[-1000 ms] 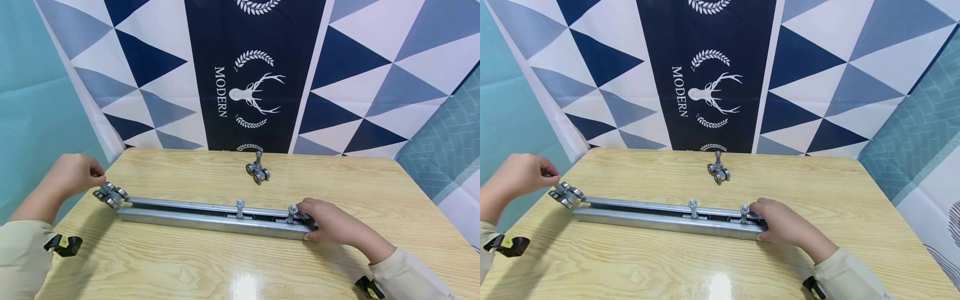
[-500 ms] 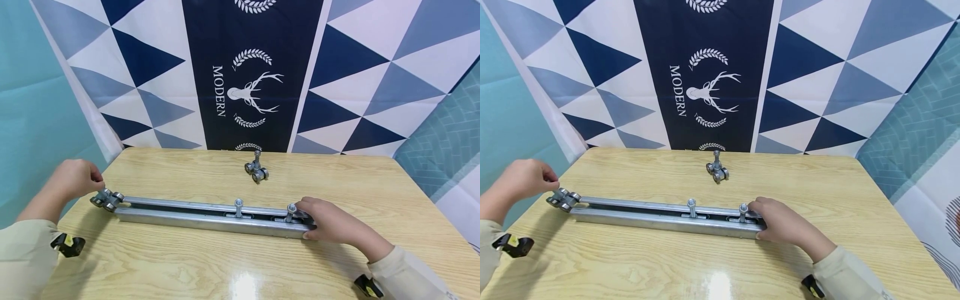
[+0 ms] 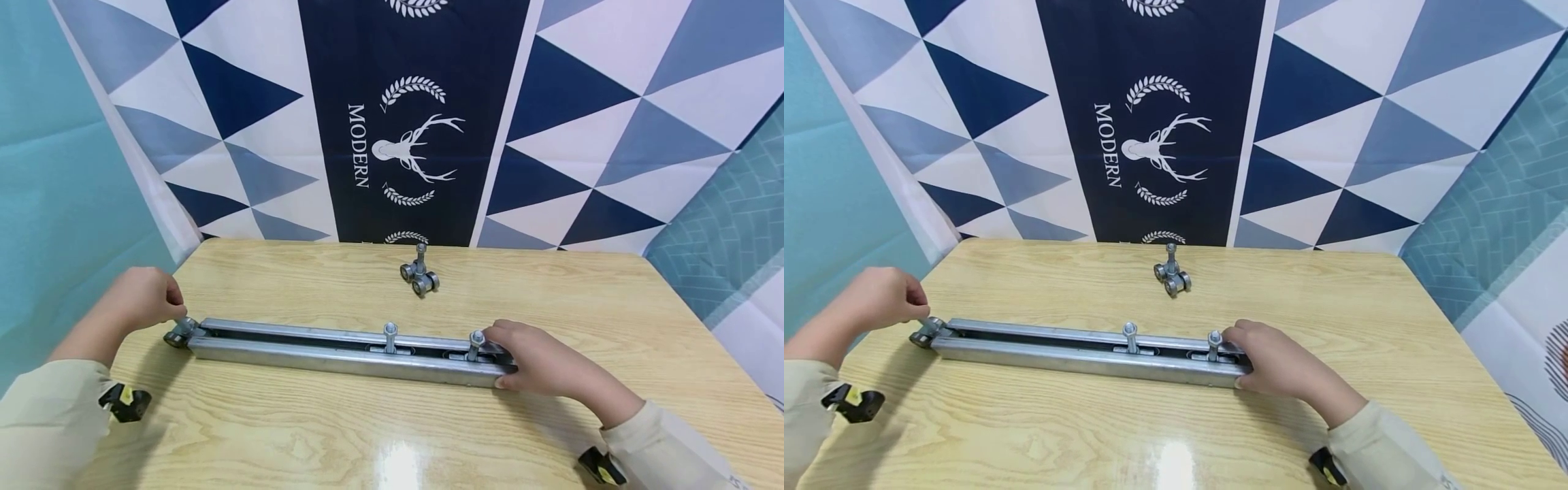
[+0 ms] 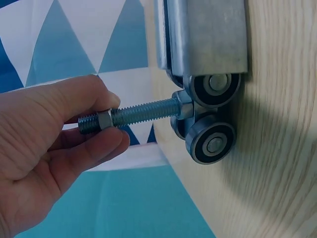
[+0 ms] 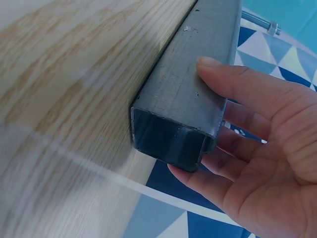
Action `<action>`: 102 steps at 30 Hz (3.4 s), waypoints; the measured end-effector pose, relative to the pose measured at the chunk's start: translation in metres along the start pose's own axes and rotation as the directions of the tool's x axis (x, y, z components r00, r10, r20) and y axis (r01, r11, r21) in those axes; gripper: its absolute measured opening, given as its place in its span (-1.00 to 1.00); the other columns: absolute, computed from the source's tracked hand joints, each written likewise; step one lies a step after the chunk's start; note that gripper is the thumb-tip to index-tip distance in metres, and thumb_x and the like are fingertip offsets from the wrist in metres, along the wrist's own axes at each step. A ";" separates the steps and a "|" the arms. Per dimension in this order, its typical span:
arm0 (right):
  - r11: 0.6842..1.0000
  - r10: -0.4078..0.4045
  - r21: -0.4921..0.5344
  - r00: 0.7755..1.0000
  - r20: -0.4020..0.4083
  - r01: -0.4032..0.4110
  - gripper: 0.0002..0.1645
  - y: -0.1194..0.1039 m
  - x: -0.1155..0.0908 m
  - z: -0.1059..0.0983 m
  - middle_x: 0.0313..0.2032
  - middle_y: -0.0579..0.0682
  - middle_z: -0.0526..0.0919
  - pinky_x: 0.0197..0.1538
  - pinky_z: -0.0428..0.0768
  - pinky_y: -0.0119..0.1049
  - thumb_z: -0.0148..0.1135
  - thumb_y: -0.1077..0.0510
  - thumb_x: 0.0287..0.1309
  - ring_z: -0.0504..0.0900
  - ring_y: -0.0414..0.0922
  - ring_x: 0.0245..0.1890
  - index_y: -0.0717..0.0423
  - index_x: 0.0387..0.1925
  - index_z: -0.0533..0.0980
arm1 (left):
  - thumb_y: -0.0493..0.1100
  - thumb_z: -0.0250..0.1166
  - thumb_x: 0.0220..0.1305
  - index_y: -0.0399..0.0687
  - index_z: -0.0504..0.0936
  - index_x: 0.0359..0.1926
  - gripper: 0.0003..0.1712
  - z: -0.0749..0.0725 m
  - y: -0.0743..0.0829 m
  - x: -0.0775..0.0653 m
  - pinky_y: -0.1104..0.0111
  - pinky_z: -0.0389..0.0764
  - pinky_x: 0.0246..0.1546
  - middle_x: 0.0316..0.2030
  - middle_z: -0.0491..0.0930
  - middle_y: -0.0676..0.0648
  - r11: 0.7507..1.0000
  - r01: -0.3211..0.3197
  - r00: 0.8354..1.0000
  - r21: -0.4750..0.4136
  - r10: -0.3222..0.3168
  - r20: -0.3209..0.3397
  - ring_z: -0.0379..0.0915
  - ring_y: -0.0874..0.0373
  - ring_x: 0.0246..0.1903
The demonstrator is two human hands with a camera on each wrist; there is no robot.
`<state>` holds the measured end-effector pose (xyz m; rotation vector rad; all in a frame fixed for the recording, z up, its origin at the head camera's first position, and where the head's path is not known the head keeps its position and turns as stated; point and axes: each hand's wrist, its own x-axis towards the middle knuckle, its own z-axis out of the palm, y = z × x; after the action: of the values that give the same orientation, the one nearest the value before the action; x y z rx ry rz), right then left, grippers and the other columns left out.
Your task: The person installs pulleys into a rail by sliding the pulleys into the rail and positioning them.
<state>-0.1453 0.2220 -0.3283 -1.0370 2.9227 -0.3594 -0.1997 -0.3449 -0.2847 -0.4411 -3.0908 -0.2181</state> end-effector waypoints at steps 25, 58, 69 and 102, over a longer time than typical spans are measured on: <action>1.000 -0.010 0.002 1.000 -0.014 0.010 -0.29 0.001 -0.001 0.000 -0.11 0.03 0.58 -0.11 0.60 -0.05 0.61 0.16 -0.23 0.60 -0.02 -0.14 0.28 0.03 0.53 | -0.23 0.34 0.05 0.01 0.65 -0.62 -0.84 0.002 0.025 0.005 0.28 0.46 -0.57 -0.69 0.51 0.15 0.999 -0.009 0.999 -0.038 0.010 0.042 0.38 0.22 -0.66; 1.000 -0.008 0.010 1.000 -0.007 0.008 -0.29 0.002 -0.001 0.002 -0.11 0.02 0.58 -0.12 0.59 -0.05 0.61 0.16 -0.22 0.59 -0.02 -0.14 0.27 0.04 0.53 | -0.20 0.40 0.10 0.03 0.61 -0.66 -0.76 0.008 0.054 0.007 0.30 0.42 -0.57 -0.71 0.48 0.16 0.995 -0.083 0.997 -0.059 0.083 0.004 0.33 0.23 -0.68; 1.000 -0.009 0.001 1.000 -0.012 0.009 -0.28 0.003 -0.001 0.002 -0.13 0.00 0.57 -0.14 0.59 -0.07 0.62 0.15 -0.23 0.59 -0.06 -0.17 0.26 0.04 0.53 | -0.23 0.41 0.08 0.03 0.61 -0.68 -0.74 0.009 0.074 0.010 0.28 0.47 -0.55 -0.71 0.48 0.16 0.992 -0.103 0.995 -0.067 0.103 0.000 0.35 0.24 -0.67; 1.000 -0.016 0.015 1.000 -0.020 0.016 -0.29 0.001 -0.002 0.002 -0.13 0.01 0.58 -0.11 0.59 -0.05 0.62 0.17 -0.24 0.59 -0.03 -0.14 0.28 0.02 0.54 | -0.25 0.41 0.06 0.07 0.55 -0.72 -0.69 0.019 0.111 0.016 0.29 0.45 -0.49 -0.73 0.43 0.18 0.978 -0.202 0.979 -0.047 0.200 -0.048 0.28 0.28 -0.68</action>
<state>-0.1441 0.2232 -0.3301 -1.0612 2.9260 -0.3944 -0.1842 -0.2322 -0.2877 -0.7351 -2.9768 -0.2999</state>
